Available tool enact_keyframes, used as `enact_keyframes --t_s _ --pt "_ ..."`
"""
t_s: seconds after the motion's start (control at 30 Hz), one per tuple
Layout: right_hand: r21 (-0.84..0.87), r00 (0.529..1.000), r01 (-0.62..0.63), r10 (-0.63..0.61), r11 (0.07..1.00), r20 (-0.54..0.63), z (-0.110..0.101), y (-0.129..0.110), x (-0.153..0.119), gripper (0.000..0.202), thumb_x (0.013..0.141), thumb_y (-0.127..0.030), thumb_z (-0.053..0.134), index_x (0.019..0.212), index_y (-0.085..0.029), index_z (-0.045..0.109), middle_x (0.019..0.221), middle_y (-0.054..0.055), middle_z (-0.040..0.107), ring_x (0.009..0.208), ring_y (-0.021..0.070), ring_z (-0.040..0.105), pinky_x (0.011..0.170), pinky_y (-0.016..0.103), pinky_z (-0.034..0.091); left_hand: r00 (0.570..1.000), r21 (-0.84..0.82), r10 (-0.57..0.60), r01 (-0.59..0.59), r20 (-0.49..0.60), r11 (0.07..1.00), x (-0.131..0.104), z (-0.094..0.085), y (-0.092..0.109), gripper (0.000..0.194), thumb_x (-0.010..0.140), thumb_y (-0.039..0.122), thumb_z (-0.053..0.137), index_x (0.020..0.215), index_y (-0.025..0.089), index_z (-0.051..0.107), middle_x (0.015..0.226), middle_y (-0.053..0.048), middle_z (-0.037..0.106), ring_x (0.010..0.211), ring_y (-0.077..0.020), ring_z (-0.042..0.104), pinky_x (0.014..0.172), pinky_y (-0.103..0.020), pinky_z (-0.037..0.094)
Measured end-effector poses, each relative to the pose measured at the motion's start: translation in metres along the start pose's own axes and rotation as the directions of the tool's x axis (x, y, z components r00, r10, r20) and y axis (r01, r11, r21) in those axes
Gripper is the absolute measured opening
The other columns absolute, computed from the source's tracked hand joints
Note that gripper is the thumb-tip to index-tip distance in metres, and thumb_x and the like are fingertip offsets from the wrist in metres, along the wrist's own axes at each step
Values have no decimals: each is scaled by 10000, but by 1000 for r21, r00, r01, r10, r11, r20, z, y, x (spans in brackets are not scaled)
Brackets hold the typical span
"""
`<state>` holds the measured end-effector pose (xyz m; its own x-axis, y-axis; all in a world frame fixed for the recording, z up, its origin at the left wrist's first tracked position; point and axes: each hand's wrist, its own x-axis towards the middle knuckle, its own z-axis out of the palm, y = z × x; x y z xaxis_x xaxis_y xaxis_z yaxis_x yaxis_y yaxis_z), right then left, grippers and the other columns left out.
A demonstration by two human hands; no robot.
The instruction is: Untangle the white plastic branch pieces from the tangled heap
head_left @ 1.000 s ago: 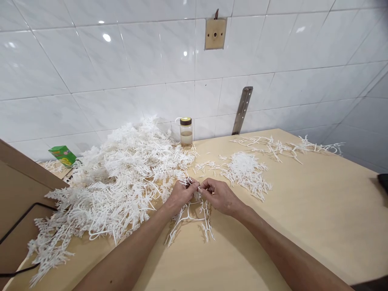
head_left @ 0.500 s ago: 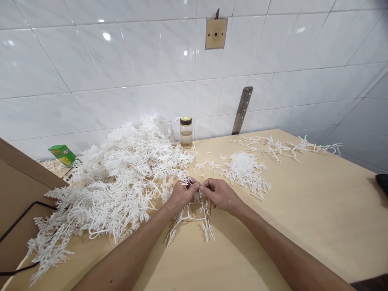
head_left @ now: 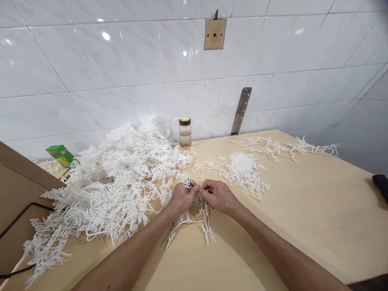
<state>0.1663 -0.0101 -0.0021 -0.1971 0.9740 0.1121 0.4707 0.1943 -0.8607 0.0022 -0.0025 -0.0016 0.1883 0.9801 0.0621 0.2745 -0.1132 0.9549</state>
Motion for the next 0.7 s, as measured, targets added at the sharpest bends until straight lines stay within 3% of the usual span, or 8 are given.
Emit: enact_keyframes --t_s 0.2,0.3,0.43,0.6,0.7 --pt "172 969 -141 100 975 226 -10 6 1 139 771 -327 580 744 -191 594 557 -37 550 417 82 466 384 194 328 996 76 43 -49 81 996 -2 -4 4 299 805 439 586 658 180 614 558 16 507 542 -128 422 528 -239 335" --pt "179 955 -192 142 965 259 -11 11 3 148 762 -331 588 721 -190 570 534 -44 534 395 78 473 365 184 289 993 110 80 -89 88 990 -2 -3 1 259 806 406 588 701 177 648 594 3 558 575 -141 465 553 -242 364" --pt "101 972 -158 137 982 190 -6 7 2 77 735 -260 558 693 -197 568 511 -50 522 406 88 478 395 199 316 997 135 76 -78 23 988 3 3 -7 192 794 337 590 733 171 664 638 -10 608 623 -157 522 605 -259 387" --pt "-154 996 83 -78 985 37 3 -6 -4 76 681 -166 538 619 -202 561 557 -23 582 511 115 511 485 228 354 974 147 -91 123 -208 981 13 0 -10 214 742 300 641 584 167 587 553 -3 549 542 -139 475 554 -262 333" --pt "-161 1000 19 -22 987 -17 1 -4 -4 64 723 -219 559 661 -208 557 596 -7 616 495 127 544 479 241 386 995 33 -30 33 -96 999 11 -8 -8 235 764 382 643 691 159 649 564 12 550 542 -128 477 547 -247 354"
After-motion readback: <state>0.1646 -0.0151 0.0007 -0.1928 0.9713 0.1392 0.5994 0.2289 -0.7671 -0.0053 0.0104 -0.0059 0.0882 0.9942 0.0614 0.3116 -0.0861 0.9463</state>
